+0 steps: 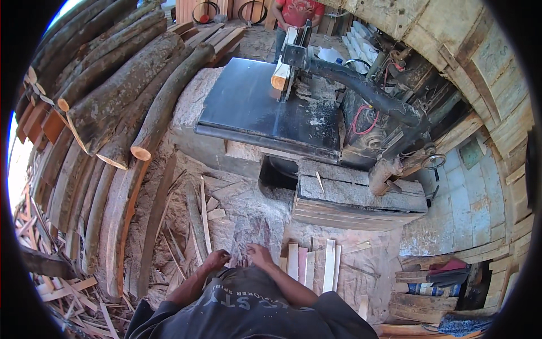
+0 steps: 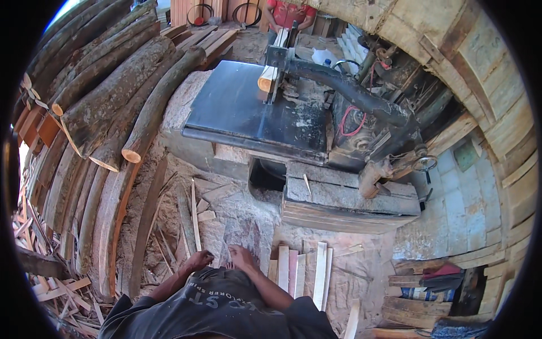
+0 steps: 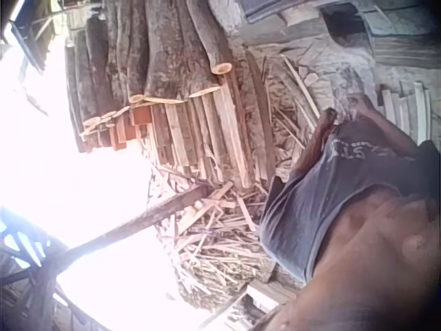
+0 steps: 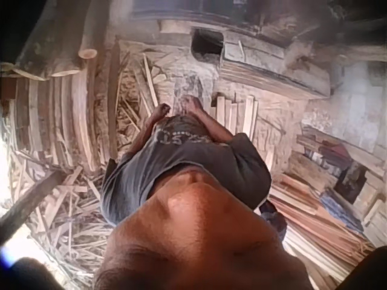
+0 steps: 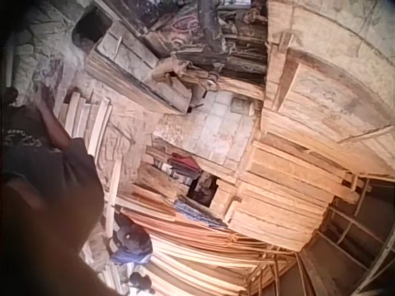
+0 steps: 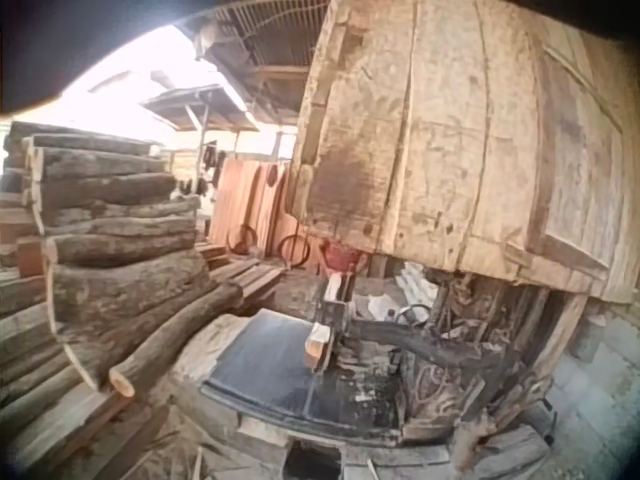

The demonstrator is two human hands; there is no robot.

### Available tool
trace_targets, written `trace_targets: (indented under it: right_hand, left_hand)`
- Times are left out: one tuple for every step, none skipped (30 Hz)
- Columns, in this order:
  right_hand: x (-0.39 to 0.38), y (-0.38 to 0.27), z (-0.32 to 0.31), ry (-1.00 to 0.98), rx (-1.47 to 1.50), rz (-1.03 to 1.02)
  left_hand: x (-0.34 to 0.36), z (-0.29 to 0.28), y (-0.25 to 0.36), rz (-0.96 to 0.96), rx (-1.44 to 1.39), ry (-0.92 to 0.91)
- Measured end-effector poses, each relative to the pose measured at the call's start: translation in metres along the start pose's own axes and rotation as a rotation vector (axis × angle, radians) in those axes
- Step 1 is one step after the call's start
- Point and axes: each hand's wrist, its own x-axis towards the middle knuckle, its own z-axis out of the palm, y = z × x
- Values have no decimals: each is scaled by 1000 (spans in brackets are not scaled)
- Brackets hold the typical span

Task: The person moves logs from a stack and feeds them into a saw, creating multiple thin boards of wood.

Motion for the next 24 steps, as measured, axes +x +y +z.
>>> trace_targets:
  right_hand:
    - [1, 19, -11, 13, 44, 11]
    - [0, 44, -25, 37, 85, 30]
    - [-2, 75, -30, 116, 19, 128]
    - [-9, 83, -41, 205, 19, 142]
    - [-10, 91, -51, 143, 38, 362]
    - [-14, 102, -58, 83, 61, 584]
    - [-20, 134, -56, 70, 179, 613]
    - [-22, 147, -54, 24, 196, 666]
    - [-23, 157, -52, -19, 214, 718]
    - [-22, 172, -45, -98, 292, 744]
    - [-15, 185, -40, -170, 377, 765]
    - [-5, 169, -41, -158, 428, 787]
    - [10, 168, -36, -112, 497, 848]
    - [31, 153, -41, -111, 380, 852]
    - [53, 126, -50, -111, 266, 854]
    - [69, 134, -48, -71, 162, 733]
    - [98, 161, -42, -31, 53, 600]
    - [122, 173, -37, -8, -54, 455]
    - [146, 159, -42, 31, -19, 394]
    - [177, 146, -60, 103, 13, 345]
    - [205, 138, -76, 82, 182, 424]
    - [233, 124, -90, 42, 352, 486]
    - [257, 93, -107, 77, 508, 486]
    - [276, 47, -129, 99, 658, 489]
  left_hand:
    - [2, 6, -54, -160, -80, 17]
    - [1, 8, -93, -268, -316, 43]
    - [-2, 5, -121, -369, -554, 76]
    - [-8, 1, -149, -508, -618, 154]
    - [-12, -4, -166, -646, -679, 228]
    - [-14, -9, -176, -624, -670, 244]
    - [-17, -15, -178, -600, -658, 249]
    - [-18, -19, -181, -583, -650, 263]
    - [-13, -24, -179, -631, -575, 217]
    - [-2, -32, -172, -675, -503, 168]
    - [14, -43, -162, -711, -425, 118]
    - [31, -49, -154, -701, -446, 119]
    - [54, -54, -138, -644, -443, 138]
    - [79, -60, -127, -586, -437, 163]
    - [106, -67, -116, -530, -427, 188]
    - [132, -72, -94, -480, -450, 179]
    - [162, -82, -63, -423, -477, 180]
    - [191, -93, -44, -356, -486, 171]
    - [219, -101, -29, -294, -489, 159]
    - [252, -110, 9, -257, -462, 159]
    - [284, -121, 59, -209, -431, 156]
    - [312, -134, 93, -112, -421, 160]
    - [334, -146, 114, -32, -416, 176]
    - [352, -156, 132, -21, -479, 224]
